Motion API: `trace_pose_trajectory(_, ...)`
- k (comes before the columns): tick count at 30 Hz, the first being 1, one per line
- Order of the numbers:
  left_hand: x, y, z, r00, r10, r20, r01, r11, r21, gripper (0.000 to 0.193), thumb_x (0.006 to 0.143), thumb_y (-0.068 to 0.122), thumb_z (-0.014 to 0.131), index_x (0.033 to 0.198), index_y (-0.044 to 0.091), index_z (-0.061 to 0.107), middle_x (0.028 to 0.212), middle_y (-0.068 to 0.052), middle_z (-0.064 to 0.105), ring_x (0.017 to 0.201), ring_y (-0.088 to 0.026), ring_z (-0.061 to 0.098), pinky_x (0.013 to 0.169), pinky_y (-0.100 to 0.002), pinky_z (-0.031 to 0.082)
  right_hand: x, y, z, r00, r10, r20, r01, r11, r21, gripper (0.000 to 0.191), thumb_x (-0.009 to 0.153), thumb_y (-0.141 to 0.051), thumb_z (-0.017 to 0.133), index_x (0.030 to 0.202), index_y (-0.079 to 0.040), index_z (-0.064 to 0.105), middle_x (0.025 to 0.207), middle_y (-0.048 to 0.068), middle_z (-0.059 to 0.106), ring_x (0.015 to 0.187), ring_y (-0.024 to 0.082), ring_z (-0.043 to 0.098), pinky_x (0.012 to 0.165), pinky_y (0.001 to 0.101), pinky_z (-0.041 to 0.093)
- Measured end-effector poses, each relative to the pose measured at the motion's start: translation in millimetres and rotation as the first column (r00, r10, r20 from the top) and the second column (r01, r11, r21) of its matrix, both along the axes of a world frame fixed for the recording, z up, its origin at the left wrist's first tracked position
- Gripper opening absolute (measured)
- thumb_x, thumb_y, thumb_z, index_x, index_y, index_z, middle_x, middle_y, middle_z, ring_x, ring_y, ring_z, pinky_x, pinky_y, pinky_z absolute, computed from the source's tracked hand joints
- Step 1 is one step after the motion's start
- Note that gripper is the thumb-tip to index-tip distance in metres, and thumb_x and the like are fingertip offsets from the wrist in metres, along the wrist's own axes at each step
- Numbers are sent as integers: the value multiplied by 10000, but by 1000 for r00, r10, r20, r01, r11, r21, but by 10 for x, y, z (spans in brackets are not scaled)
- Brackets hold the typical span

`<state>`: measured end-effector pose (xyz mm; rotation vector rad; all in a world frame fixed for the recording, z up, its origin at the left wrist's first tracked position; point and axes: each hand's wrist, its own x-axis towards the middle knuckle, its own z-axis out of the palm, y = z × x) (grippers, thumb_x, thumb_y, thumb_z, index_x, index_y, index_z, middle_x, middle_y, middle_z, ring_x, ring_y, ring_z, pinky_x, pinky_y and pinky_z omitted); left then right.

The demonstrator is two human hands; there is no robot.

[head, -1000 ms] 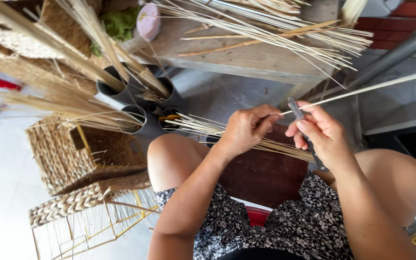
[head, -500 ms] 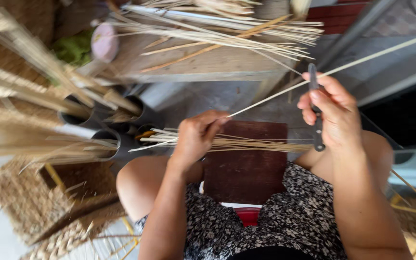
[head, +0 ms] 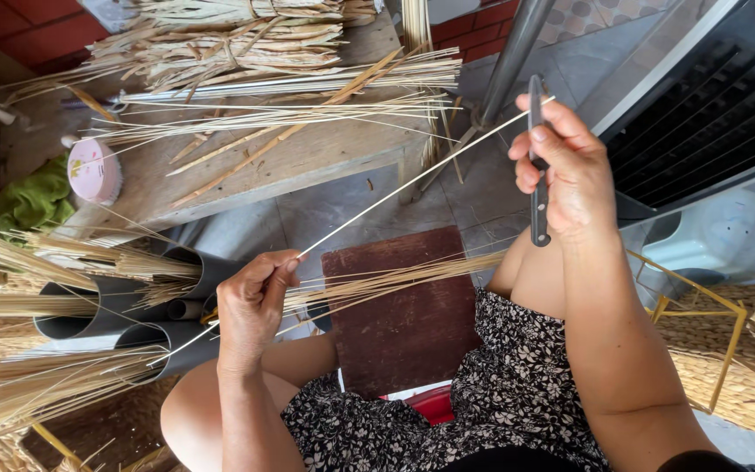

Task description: The person sits on the floor and uses a small knife to split and trim thin bamboo strips, drawing the blade along each strip to shave it even. The person gathers the finished strips and begins attaching them to a yellow wire frame.

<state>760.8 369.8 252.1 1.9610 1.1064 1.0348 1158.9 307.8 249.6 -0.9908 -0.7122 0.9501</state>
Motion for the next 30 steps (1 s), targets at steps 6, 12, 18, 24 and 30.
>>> trace_pose_trajectory(6,34,42,-23,997,74,20,-74,997,4,81,985,31,672,1011,28,749,851,-39,769,681,-51,693,609,-214,558,9,24,88,993,-85,-76,92,992,86,328,1122,-105,532,1440,-72,605,908,94,662,618,137,535,564,278,450)
trace_pose_trajectory(12,441,-27,-178,999,39,31,-35,994,-106,124,990,59,659,1042,39,770,698,-36,727,610,-86,662,528,-257,500,-834,77,-54,892,389,233,-363,920,-147,457,1075,-126,509,1530,-117,473,855,98,699,597,84,569,552,226,479)
trace_pose_trajectory(18,693,-126,-141,997,-62,53,66,995,-70,92,972,77,675,1017,31,742,711,-56,720,620,-83,701,566,-249,540,-1164,61,-321,765,579,280,-514,812,-275,408,1057,-87,498,1465,-103,492,831,64,696,591,49,596,516,193,489)
trace_pose_trajectory(24,583,-103,-64,997,-76,5,76,989,-127,103,976,65,678,1010,39,772,698,-63,708,601,-88,660,560,-253,520,-1086,105,-299,854,472,220,-431,878,-208,376,1065,-92,497,1438,-63,534,855,81,694,600,69,559,535,209,467)
trace_pose_trajectory(30,391,-45,-55,997,-83,11,83,992,-99,110,977,42,666,1013,28,769,748,-45,724,629,-74,650,569,-232,521,-707,164,-174,937,329,117,-324,944,-60,381,1065,-144,558,1429,-29,565,877,106,686,618,88,541,540,224,443)
